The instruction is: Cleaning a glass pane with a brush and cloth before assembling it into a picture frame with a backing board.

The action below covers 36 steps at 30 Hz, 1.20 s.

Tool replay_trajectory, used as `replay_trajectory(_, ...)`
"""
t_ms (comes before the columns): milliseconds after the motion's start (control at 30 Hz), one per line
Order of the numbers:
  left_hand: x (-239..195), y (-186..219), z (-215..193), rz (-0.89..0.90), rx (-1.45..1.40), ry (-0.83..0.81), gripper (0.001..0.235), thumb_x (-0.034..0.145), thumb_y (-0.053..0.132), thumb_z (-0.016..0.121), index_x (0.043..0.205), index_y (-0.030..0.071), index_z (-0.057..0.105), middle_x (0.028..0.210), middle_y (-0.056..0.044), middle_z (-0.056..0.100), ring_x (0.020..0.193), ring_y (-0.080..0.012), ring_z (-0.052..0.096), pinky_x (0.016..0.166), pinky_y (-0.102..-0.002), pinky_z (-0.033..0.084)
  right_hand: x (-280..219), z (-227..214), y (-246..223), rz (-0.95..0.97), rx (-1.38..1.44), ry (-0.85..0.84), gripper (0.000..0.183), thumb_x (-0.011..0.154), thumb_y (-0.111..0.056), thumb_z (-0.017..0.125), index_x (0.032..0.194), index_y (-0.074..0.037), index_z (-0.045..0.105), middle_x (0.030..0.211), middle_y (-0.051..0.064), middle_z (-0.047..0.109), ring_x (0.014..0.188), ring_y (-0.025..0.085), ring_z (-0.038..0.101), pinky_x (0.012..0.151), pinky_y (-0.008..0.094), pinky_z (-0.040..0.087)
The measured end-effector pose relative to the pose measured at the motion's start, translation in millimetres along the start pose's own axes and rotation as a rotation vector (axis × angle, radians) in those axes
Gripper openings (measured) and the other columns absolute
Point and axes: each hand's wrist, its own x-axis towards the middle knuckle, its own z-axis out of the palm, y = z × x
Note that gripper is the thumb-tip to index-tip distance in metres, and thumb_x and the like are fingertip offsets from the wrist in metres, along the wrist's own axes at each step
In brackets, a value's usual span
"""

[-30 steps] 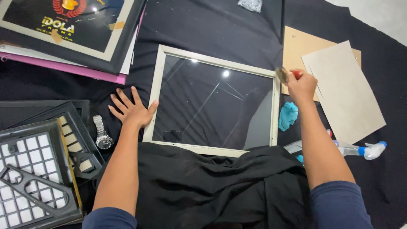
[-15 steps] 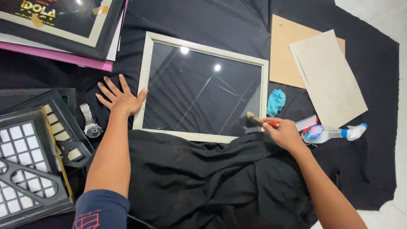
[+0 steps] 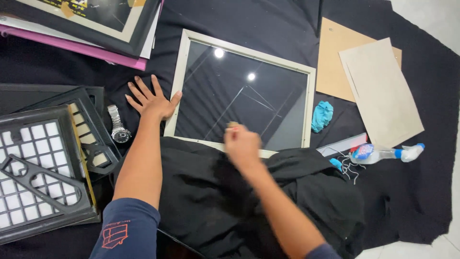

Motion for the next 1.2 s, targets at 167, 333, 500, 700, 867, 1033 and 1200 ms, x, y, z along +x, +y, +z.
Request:
replay_trajectory(167, 12.4, -12.0, 28.0, 0.018, 0.005, 0.114, 0.093, 0.099, 0.081, 0.023, 0.17, 0.021, 0.009, 0.172, -0.018, -0.012, 0.155, -0.0456, -0.016, 0.118, -0.072, -0.009, -15.6, 10.3, -91.7, 0.024, 0.384, -0.133, 0.024, 0.093, -0.036, 0.062, 0.099, -0.017, 0.075, 0.065, 0.013, 0.072, 0.07, 0.04, 0.074, 0.061, 0.047, 0.058)
replay_trajectory(333, 4.2, 2.6, -10.2, -0.027, -0.072, -0.013, 0.095, 0.098, 0.083, 0.022, 0.169, 0.022, 0.006, 0.17, -0.017, -0.015, 0.153, -0.044, -0.021, 0.12, -0.07, -0.011, -5.3, 2.2, -45.8, 0.072, 0.542, -0.212, 0.024, 0.092, -0.038, 0.066, 0.106, -0.023, 0.078, 0.071, 0.015, 0.074, 0.08, 0.037, 0.075, 0.069, 0.043, 0.059)
replay_trajectory(500, -1.0, 12.8, -47.0, -0.041, -0.254, -0.12, 0.107, 0.092, 0.086, 0.034, 0.166, 0.013, 0.01, 0.168, -0.023, -0.002, 0.153, -0.0449, -0.007, 0.118, -0.069, -0.004, 15.5, -73.7, 62.8, 0.244, 0.253, -0.223, 0.03, 0.094, -0.03, 0.067, 0.095, -0.003, 0.08, 0.068, 0.021, 0.073, 0.067, 0.038, 0.073, 0.06, 0.043, 0.054)
replay_trajectory(700, -5.4, 4.9, -56.9, 0.062, -0.204, -0.102, 0.082, 0.091, 0.073, 0.058, 0.138, 0.006, 0.048, 0.138, -0.023, 0.052, 0.132, -0.0416, 0.048, 0.104, -0.058, 0.035, 32.2, -130.1, 231.7, 0.343, -0.241, -0.012, 0.031, 0.093, -0.035, 0.063, 0.093, -0.01, 0.081, 0.079, 0.019, 0.075, 0.086, 0.043, 0.073, 0.079, 0.049, 0.055)
replay_trajectory(867, -28.7, -3.6, -61.3, 0.047, -0.082, -0.15, 0.061, 0.091, 0.062, 0.06, 0.106, 0.005, 0.075, 0.106, -0.019, 0.074, 0.101, -0.0384, 0.07, 0.085, -0.054, 0.051, 16.6, -140.0, 140.1, 0.305, 0.029, 0.132, 0.022, 0.094, -0.024, 0.066, 0.102, -0.011, 0.081, 0.081, 0.02, 0.074, 0.083, 0.041, 0.072, 0.079, 0.046, 0.054)
replay_trajectory(1033, -37.8, -2.9, -72.8, -0.029, -0.065, -0.116, 0.047, 0.091, 0.049, 0.062, 0.098, 0.006, 0.079, 0.1, -0.019, 0.077, 0.095, -0.0396, 0.073, 0.08, -0.053, 0.054, 2.4, -89.4, 21.3, 0.289, 0.466, 0.059, 0.02, 0.089, -0.019, 0.069, 0.101, -0.012, 0.082, 0.073, 0.013, 0.076, 0.068, 0.026, 0.074, 0.066, 0.036, 0.057)
replay_trajectory(1200, -63.3, 16.9, -101.9, -0.057, 0.003, -0.244, 0.099, 0.096, 0.069, 0.042, 0.167, 0.008, 0.01, 0.172, -0.025, -0.001, 0.157, -0.0432, -0.008, 0.122, -0.063, -0.008, -2.4, -15.4, -50.5, 0.162, 0.822, -0.086, 0.023, 0.088, -0.019, 0.072, 0.108, -0.013, 0.081, 0.077, 0.014, 0.078, 0.072, 0.024, 0.078, 0.069, 0.034, 0.061)
